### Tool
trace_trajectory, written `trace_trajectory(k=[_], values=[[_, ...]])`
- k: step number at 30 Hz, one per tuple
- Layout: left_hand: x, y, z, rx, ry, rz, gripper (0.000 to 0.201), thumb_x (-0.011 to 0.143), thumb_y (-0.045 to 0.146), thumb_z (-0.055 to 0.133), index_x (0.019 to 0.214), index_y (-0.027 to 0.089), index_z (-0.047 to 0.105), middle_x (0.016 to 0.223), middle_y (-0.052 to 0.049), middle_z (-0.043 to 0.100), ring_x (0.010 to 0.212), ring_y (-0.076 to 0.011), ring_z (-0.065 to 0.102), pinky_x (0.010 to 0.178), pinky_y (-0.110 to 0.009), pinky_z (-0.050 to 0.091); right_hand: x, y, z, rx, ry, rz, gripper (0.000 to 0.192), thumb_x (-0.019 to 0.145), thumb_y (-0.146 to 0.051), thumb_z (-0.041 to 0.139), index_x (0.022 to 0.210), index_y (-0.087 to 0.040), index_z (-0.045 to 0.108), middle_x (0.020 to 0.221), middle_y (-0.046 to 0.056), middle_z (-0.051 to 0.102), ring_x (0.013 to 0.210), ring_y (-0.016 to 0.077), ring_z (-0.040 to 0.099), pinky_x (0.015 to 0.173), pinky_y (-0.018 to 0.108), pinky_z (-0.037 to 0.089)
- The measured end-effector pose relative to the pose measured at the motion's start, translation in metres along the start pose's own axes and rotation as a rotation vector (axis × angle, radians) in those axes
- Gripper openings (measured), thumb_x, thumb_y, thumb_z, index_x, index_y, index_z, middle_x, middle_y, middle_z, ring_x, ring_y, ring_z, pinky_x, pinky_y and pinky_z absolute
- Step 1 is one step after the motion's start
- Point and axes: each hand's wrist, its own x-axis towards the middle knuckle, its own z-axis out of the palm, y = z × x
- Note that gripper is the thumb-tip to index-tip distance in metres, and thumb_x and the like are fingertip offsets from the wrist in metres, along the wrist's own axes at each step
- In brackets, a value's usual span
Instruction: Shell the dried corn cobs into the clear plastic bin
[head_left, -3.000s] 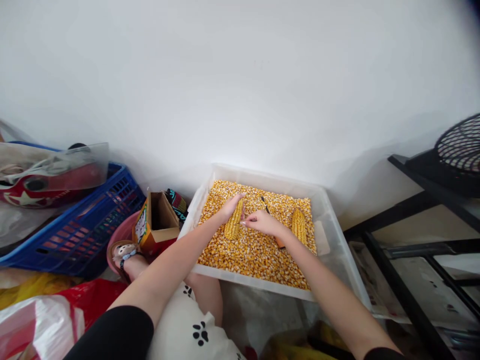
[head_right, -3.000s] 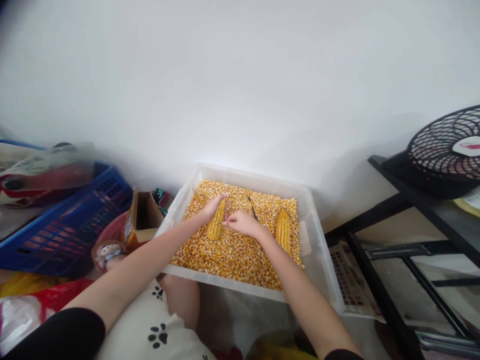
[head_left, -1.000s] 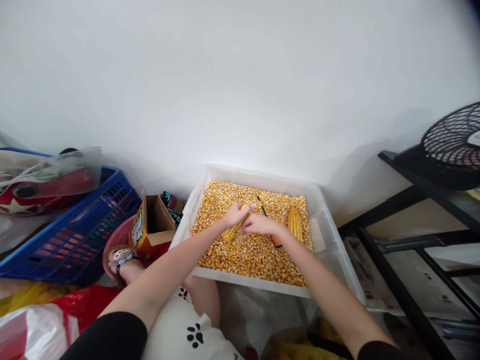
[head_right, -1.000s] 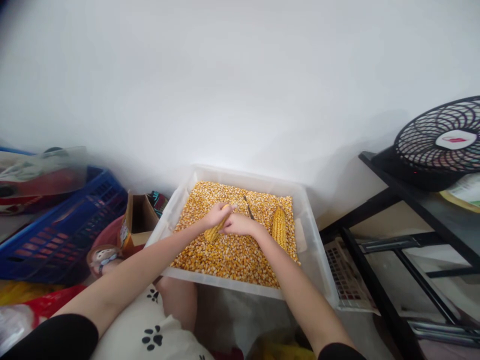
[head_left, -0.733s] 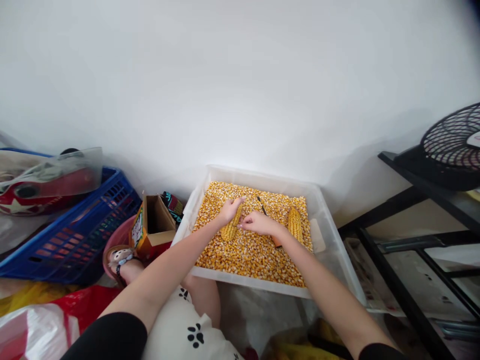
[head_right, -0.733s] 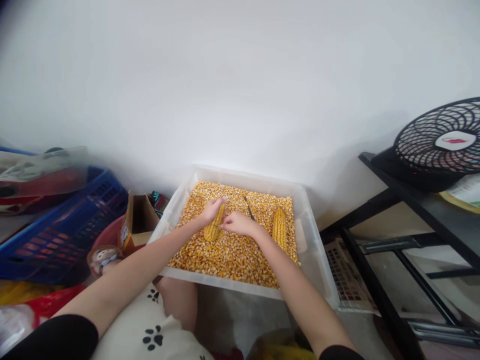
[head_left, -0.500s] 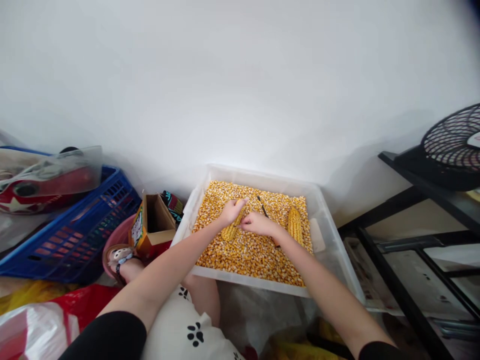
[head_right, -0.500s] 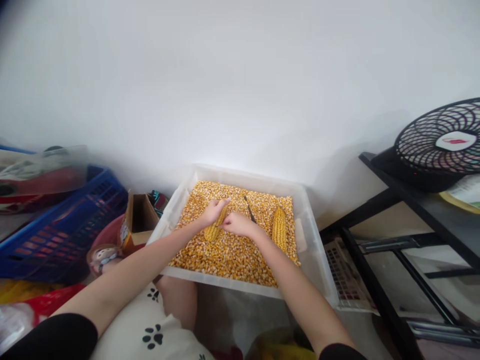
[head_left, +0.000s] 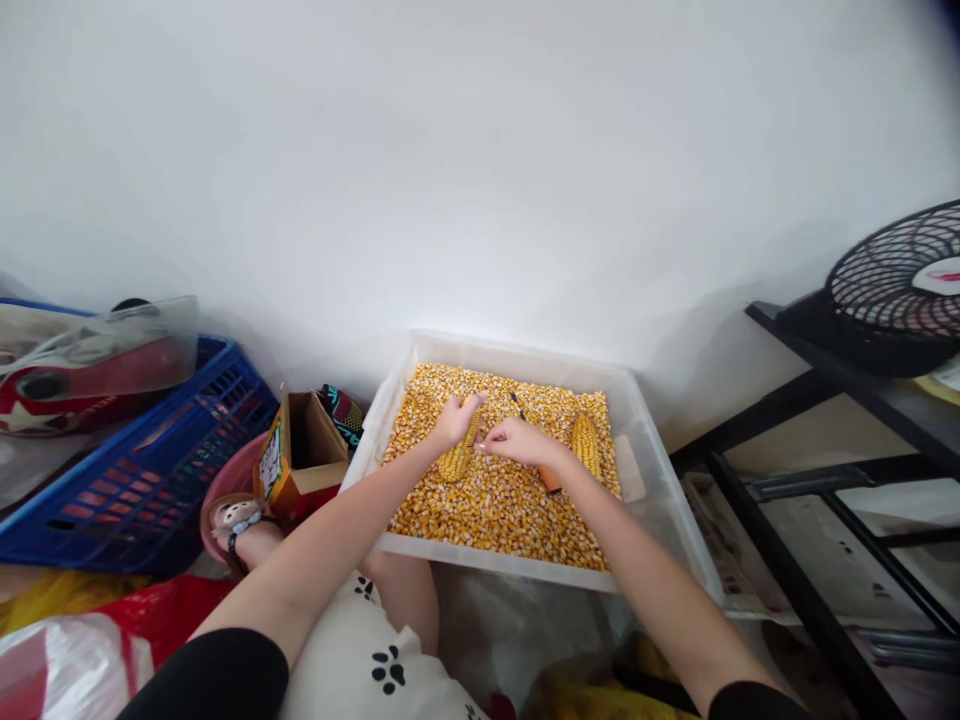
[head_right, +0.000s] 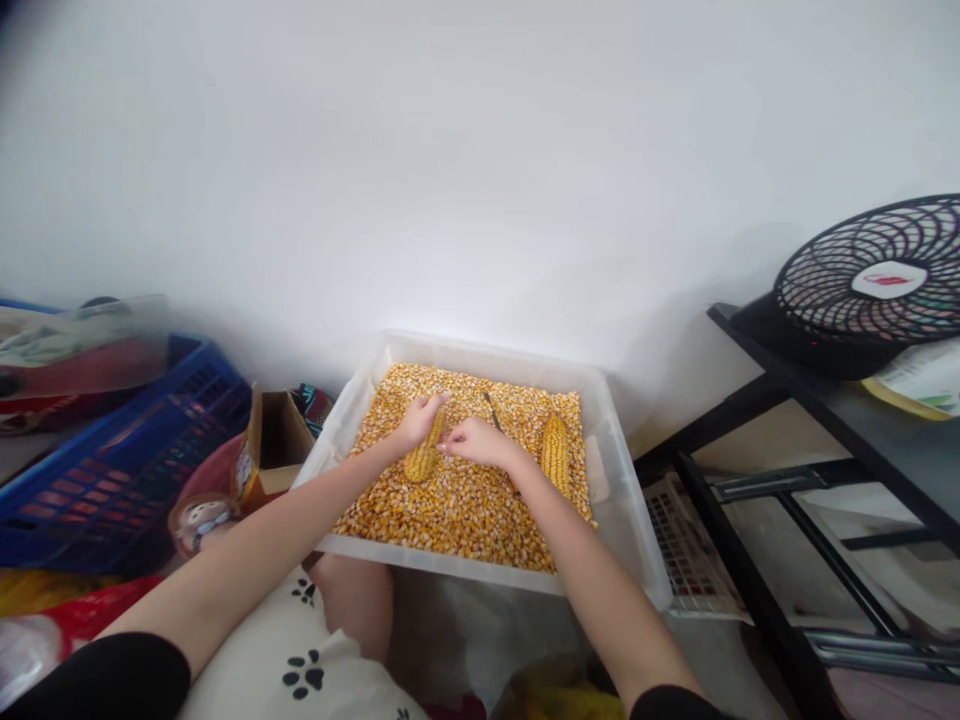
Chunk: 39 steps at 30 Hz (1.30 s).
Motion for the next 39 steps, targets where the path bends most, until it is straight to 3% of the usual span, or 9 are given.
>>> trace_trajectory(k=[4, 9, 14, 19, 27, 31, 39], values=[[0.004, 0.003, -0.009, -0.217, -0.025, -0.160, 0.040, 0.072, 0.053, 0.044, 0.055, 0.017, 0.046, 0.041, 0.001, 0.045, 0.038, -0.0141, 0.047, 0.042, -0.027, 0.037, 0.001, -0.003, 0.003, -0.047, 0.125, 0.027, 0.039, 0.079, -0.042, 0.044, 0.062, -0.011, 0.062, 0.048, -0.003, 0.043, 0.047, 0.0070, 0.032, 0.047, 0.021, 0.021], [0.008, -0.004, -0.011, -0.340, 0.023, -0.219, 0.035, 0.070, 0.050, 0.047, 0.058, 0.017, 0.047, 0.040, 0.001, 0.047, 0.037, -0.0155, 0.048, 0.041, -0.029, 0.040, 0.005, -0.006, 0.013, -0.104, 0.190, 0.023, 0.041, 0.081, -0.042, 0.041, 0.058, -0.013, 0.059, 0.046, -0.004, 0.040, 0.047, 0.0073, 0.033, 0.047, 0.021, 0.020], [0.008, -0.003, -0.012, -0.349, 0.061, -0.272, 0.036, 0.070, 0.051, 0.045, 0.057, 0.017, 0.047, 0.040, 0.000, 0.046, 0.038, -0.0162, 0.048, 0.043, -0.029, 0.039, 0.004, -0.019, 0.015, -0.272, 0.228, 0.028, 0.036, 0.084, -0.034, 0.040, 0.067, -0.015, 0.064, 0.057, 0.001, 0.057, 0.052, 0.0096, 0.045, 0.052, 0.022, 0.026], [0.006, 0.002, -0.008, -0.223, 0.173, -0.172, 0.032, 0.070, 0.046, 0.048, 0.057, 0.017, 0.047, 0.045, 0.001, 0.046, 0.046, -0.0131, 0.046, 0.048, -0.025, 0.038, -0.001, -0.037, 0.023, -0.512, 0.222, 0.155, 0.036, 0.086, -0.031, 0.036, 0.081, -0.014, 0.068, 0.077, 0.011, 0.067, 0.066, 0.0164, 0.057, 0.061, 0.025, 0.033], [0.008, -0.008, -0.004, -0.114, 0.233, -0.106, 0.034, 0.069, 0.048, 0.047, 0.057, 0.016, 0.047, 0.048, 0.001, 0.044, 0.050, -0.0119, 0.043, 0.049, -0.023, 0.035, -0.001, -0.051, 0.033, -0.563, 0.214, 0.257, 0.037, 0.088, -0.025, 0.032, 0.088, -0.010, 0.066, 0.081, 0.016, 0.067, 0.070, 0.0193, 0.061, 0.061, 0.027, 0.036], [0.007, -0.008, -0.003, -0.066, 0.233, -0.098, 0.036, 0.070, 0.049, 0.045, 0.054, 0.017, 0.045, 0.046, 0.002, 0.042, 0.048, -0.0117, 0.042, 0.048, -0.023, 0.033, 0.003, -0.040, 0.032, -0.448, 0.228, 0.236, 0.036, 0.086, -0.028, 0.036, 0.081, -0.013, 0.068, 0.079, 0.012, 0.068, 0.066, 0.0156, 0.060, 0.057, 0.024, 0.033], [0.009, -0.013, -0.003, 0.004, 0.253, -0.061, 0.038, 0.070, 0.051, 0.044, 0.055, 0.016, 0.045, 0.049, 0.003, 0.041, 0.050, -0.0101, 0.037, 0.049, -0.022, 0.031, 0.005, -0.036, 0.030, -0.512, 0.207, 0.180, 0.034, 0.085, -0.027, 0.038, 0.082, -0.012, 0.068, 0.081, 0.013, 0.068, 0.068, 0.0164, 0.060, 0.060, 0.024, 0.033]])
